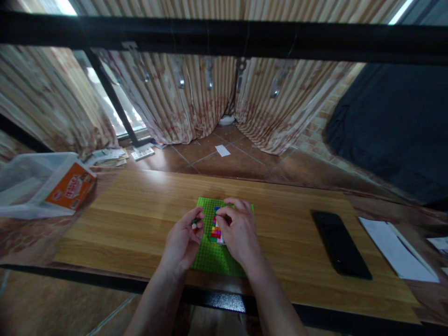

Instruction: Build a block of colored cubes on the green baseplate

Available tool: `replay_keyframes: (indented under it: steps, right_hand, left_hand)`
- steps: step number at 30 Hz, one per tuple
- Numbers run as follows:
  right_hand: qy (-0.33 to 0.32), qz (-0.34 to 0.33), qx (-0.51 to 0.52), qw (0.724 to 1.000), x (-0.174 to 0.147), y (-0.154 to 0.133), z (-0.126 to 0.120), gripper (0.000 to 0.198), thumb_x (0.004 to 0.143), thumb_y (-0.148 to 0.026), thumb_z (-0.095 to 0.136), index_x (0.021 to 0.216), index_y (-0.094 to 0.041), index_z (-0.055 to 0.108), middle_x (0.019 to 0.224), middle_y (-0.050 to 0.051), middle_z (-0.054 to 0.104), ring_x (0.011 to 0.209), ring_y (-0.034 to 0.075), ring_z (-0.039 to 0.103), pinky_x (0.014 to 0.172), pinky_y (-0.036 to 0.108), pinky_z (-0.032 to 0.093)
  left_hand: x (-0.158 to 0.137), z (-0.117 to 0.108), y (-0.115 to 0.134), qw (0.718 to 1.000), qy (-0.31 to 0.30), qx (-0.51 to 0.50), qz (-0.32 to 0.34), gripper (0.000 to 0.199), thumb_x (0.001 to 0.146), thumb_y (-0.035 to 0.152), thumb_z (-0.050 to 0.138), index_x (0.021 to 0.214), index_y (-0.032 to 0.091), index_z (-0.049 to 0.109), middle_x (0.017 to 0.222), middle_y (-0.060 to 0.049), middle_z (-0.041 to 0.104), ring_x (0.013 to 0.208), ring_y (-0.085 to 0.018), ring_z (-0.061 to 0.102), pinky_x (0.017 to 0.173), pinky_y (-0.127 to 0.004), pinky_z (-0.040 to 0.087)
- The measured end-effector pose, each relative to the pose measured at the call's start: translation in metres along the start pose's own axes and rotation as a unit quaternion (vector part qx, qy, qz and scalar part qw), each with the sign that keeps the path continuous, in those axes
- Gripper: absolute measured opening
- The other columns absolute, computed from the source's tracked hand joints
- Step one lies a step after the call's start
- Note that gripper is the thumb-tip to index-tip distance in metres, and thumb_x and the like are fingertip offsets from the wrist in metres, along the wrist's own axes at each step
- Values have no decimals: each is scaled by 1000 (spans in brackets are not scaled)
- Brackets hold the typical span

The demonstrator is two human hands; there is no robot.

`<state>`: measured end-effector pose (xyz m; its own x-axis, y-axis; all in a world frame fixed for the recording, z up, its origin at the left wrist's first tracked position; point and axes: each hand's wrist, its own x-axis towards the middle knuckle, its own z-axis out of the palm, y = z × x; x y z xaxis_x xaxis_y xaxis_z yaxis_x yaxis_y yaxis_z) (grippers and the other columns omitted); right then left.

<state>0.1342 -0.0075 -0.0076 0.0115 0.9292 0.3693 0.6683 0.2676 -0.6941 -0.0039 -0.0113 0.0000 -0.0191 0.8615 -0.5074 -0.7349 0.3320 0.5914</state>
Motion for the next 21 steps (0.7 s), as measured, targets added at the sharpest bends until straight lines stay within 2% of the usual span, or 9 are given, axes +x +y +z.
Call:
replay_keyframes:
  steps: [6,12,16,21]
  right_hand:
    - [3,76,56,996,0,7,7,9,75,-29,64,79,-24,70,101,6,68,99,24,60,92,43,43]
    - [-20,196,87,977,6,6,7,24,69,-36,67,87,-21,69,79,3,72,71,20,65,70,35,49]
    - [-2,208,100,973,10,5,7,30,65,-36,68,90,-20,70,87,5,74,79,22,67,76,36,51]
    - [-16,221,118,968,11,12,9,35,64,-36,70,95,-22,72,95,5,74,85,22,68,80,38,51]
  left_hand:
    - [-2,-1,5,999,-6,-44,-14,17,77,25,68,85,12,62,69,1,57,54,-4,49,48,-15,37]
    - [-7,2,9,997,-2,-74,-22,19,90,26,51,87,10,62,74,-3,60,58,-6,53,50,-16,40]
    - [-7,3,9,997,0,-74,-27,20,91,26,50,86,10,62,74,-3,60,57,-6,54,49,-16,41]
    - [-7,3,8,997,7,-73,-35,19,90,25,51,85,10,62,72,-3,60,56,-6,53,48,-16,40]
